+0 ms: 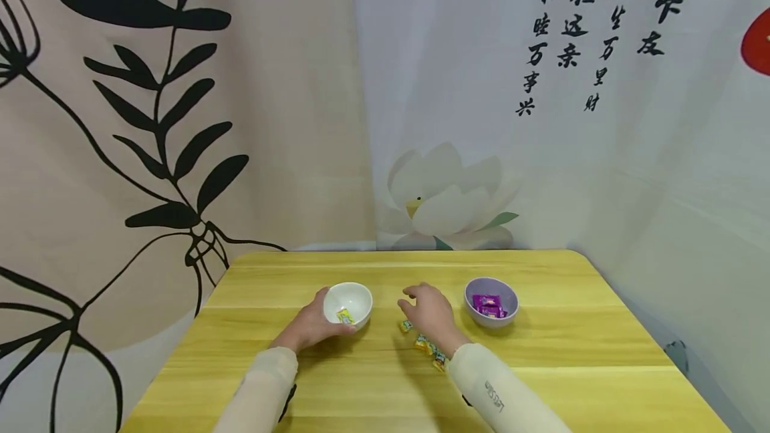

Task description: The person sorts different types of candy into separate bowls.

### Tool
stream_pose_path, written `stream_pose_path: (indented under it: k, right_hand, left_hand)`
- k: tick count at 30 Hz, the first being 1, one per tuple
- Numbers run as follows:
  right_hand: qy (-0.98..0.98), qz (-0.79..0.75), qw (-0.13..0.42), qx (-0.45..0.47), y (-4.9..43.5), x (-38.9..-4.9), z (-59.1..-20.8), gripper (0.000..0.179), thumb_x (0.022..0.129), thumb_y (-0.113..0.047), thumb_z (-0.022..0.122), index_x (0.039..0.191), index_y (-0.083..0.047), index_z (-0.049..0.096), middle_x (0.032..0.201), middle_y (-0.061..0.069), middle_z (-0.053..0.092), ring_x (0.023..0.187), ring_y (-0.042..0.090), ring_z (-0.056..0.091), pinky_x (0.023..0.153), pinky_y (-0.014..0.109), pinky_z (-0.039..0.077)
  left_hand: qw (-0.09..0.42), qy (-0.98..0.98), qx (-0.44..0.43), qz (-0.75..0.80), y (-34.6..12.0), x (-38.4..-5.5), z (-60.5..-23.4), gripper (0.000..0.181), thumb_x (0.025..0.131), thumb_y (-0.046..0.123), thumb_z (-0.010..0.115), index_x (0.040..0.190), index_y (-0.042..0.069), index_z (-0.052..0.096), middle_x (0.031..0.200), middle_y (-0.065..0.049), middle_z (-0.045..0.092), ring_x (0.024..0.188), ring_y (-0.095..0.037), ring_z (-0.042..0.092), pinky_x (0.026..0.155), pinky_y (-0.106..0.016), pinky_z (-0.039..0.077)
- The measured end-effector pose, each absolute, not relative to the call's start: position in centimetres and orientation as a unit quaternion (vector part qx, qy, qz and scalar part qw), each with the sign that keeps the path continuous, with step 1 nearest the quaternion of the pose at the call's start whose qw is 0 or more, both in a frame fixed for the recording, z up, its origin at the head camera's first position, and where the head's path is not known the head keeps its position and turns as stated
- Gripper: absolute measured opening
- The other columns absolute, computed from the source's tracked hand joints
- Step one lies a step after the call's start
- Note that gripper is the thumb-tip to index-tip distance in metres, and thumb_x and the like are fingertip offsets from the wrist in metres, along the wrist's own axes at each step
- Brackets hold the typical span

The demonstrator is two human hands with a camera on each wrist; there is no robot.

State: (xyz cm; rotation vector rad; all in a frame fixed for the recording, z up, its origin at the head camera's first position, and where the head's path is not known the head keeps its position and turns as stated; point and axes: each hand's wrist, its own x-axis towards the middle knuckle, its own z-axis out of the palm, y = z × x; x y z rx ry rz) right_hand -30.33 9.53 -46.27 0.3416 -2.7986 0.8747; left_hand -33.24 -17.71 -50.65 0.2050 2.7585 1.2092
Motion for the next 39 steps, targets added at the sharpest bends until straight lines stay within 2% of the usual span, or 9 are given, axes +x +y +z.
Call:
stream_pose_path:
  k: [9, 18, 27, 39]
  right_hand:
    - [-0.946, 0.289, 0.093, 0.114, 13.5, -28.8, -47.8, 0.029, 0.093, -0.021, 0.069, 0.115, -0.003, 0.072, 0.106, 0.012, 0.069, 0.096, 0.028, 0.064, 0.081, 0.046, 0.053]
    - [-0.940, 0.302, 0.085, 0.132, 15.5, -27.5, -49.7, 0.025, 0.089, -0.014, 0.072, 0.110, 0.000, 0.073, 0.100, 0.012, 0.069, 0.090, 0.029, 0.065, 0.079, 0.046, 0.053]
    - [-0.939, 0.289, 0.088, 0.163, 16.5, -26.0, -51.2, 0.025, 0.085, -0.010, 0.074, 0.108, -0.001, 0.073, 0.092, 0.007, 0.068, 0.081, 0.020, 0.062, 0.073, 0.040, 0.053]
    - [-0.938, 0.288, 0.091, 0.169, 16.5, -25.7, -52.3, 0.025, 0.085, -0.008, 0.073, 0.108, -0.001, 0.073, 0.096, 0.008, 0.068, 0.088, 0.025, 0.064, 0.080, 0.047, 0.052]
  left_hand:
    - [0.059, 0.914, 0.069, 0.396, -17.8, -33.4, -50.7, 0.121, 0.064, 0.051, 0.091, 0.155, 0.006, 0.024, 0.134, -0.013, 0.055, 0.113, -0.028, 0.055, 0.098, -0.051, 0.043]
    - [0.056, 0.917, 0.074, 0.389, -17.7, -33.6, -50.9, 0.119, 0.065, 0.054, 0.089, 0.153, 0.006, 0.025, 0.132, -0.013, 0.056, 0.111, -0.028, 0.056, 0.097, -0.051, 0.043]
    - [0.050, 0.919, 0.075, 0.384, -17.8, -33.5, -50.9, 0.118, 0.066, 0.053, 0.089, 0.153, 0.005, 0.026, 0.132, -0.015, 0.056, 0.111, -0.029, 0.056, 0.097, -0.053, 0.044]
    - [0.050, 0.918, 0.080, 0.386, -17.8, -33.3, -51.0, 0.120, 0.067, 0.055, 0.088, 0.154, 0.006, 0.023, 0.134, -0.015, 0.055, 0.113, -0.029, 0.056, 0.096, -0.053, 0.044]
